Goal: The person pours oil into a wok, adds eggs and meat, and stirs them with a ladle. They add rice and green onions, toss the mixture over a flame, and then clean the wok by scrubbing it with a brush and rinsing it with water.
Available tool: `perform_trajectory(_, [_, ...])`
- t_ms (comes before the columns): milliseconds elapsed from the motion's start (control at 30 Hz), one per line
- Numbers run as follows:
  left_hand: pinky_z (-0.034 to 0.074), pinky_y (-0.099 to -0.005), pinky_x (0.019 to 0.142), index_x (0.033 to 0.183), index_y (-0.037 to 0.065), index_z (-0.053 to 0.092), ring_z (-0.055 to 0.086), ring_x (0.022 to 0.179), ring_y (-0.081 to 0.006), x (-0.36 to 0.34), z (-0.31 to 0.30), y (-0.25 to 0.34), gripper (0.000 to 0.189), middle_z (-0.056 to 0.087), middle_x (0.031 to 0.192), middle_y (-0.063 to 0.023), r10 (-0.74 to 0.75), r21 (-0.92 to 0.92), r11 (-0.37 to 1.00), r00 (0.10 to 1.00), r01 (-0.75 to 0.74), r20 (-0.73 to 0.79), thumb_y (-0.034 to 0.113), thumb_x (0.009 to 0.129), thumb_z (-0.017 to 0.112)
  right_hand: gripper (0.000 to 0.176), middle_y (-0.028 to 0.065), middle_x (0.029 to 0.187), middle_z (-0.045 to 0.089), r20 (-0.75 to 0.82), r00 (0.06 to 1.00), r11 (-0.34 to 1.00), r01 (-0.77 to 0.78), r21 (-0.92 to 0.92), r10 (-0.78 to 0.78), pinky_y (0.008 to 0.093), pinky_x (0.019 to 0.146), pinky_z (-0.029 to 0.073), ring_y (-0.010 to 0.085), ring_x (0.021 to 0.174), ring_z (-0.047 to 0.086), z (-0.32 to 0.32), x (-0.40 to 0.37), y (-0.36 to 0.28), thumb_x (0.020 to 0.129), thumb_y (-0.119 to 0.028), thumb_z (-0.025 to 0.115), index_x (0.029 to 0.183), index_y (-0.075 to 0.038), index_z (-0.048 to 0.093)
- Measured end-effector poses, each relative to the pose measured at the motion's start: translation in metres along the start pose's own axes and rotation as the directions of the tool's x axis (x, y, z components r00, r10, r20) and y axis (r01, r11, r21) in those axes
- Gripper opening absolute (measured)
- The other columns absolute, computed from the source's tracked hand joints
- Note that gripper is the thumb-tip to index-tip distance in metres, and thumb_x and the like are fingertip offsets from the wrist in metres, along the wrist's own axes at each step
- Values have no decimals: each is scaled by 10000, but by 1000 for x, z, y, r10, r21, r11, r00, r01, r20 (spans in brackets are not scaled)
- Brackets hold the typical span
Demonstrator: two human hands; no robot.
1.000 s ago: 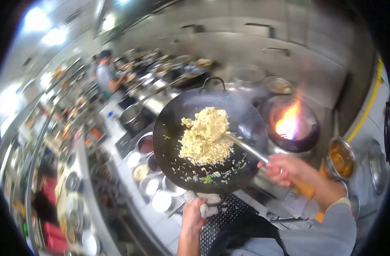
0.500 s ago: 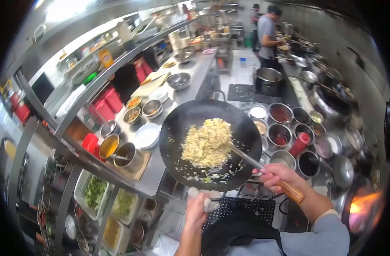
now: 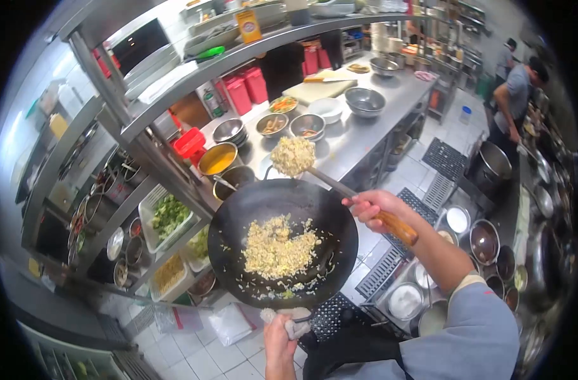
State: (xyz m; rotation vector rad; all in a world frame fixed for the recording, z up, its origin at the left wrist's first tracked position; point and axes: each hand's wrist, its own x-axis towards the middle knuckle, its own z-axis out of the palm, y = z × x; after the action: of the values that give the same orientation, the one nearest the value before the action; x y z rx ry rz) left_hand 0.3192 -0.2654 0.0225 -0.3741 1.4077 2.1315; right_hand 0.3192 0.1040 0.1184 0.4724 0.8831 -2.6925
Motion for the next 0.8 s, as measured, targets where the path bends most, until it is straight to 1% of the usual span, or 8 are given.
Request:
perform_trajectory(67, [531, -392, 598, 928, -42, 535, 619, 685, -250, -6, -12, -7, 195, 593, 798, -116, 14, -154, 988, 997, -25, -70, -28, 735, 522, 179, -57, 623, 390, -9, 1000, 999, -17, -35, 17, 197, 306, 336, -1, 409, 363, -7, 38, -14, 940, -152, 440, 1077, -53, 502])
perform_trajectory(133, [536, -401, 626, 958, -37, 534, 632, 736, -271, -34, -7, 0, 226, 606, 830, -128, 11, -161, 986, 992, -31, -122, -23, 733, 520, 154, -51, 619, 407, -169, 975, 897, 56, -438, -144, 208, 351, 354, 20, 419, 374, -9, 75, -15, 919, -152, 472, 1026, -55, 526])
perform_trajectory(200, [556, -493, 638, 993, -72, 522, 638, 837, -343, -47, -18, -8, 281, 606, 945, -192, 17, -98, 994, 980, -37, -201, 68, 751, 497, 170, -5, 640, 483, -163, 934, 597, 64, -800, -318, 270, 434, 423, 99, 460, 448, -57, 135, -4, 870, -165, 536, 974, -30, 537])
perform_trajectory(233, [556, -493, 638, 993, -72, 522, 638, 837, -343, -52, -30, -13, 281, 606, 945, -192, 21, -100, 994, 978, -43, -209, 68, 751, 497, 238, 121, 691, 584, -98, 870, 179, -12, -984, -484, 388, 548, 489, 261, 577, 590, -62, 144, 4, 819, -137, 554, 1000, -4, 476])
perform_trajectory(367, [541, -476, 700, 1014, -72, 515, 634, 853, -346, -61, -82, -42, 302, 606, 955, -196, 3, -234, 971, 982, -48, -189, 51, 739, 490, 266, 297, 810, 611, -49, 748, -191, -232, -954, -662, 535, 717, 468, 467, 802, 603, -64, 164, 54, 803, -64, 490, 1023, 16, 364])
perform_trajectory(600, [523, -452, 750, 1044, -63, 513, 632, 865, -343, -78, -102, -36, 336, 615, 988, -188, -13, -377, 922, 969, -83, -246, 60, 732, 488, 310, 267, 772, 620, 52, 620, -214, -190, -958, -783, 503, 672, 494, 446, 762, 614, -62, 186, 69, 840, -59, 464, 1121, 39, 377])
perform_trajectory(733, [525, -442, 742, 1069, -50, 511, 634, 861, -331, -109, -109, -27, 359, 618, 993, -175, -19, -394, 915, 969, -82, -246, 84, 737, 497, 439, 259, 748, 612, 282, 702, -230, 171, -958, -654, 515, 614, 479, 445, 697, 605, -13, 75, 85, 863, -112, 493, 1274, -63, 343])
perform_trajectory(800, [528, -413, 721, 1093, -29, 522, 635, 853, -313, -130, -89, -13, 369, 618, 1015, -174, 61, -425, 886, 955, -186, -291, 145, 767, 508, 481, 266, 774, 614, 116, 917, -358, -31, -933, -382, 497, 620, 472, 439, 722, 614, -15, 11, 121, 866, -139, 505, 1306, -87, 319])
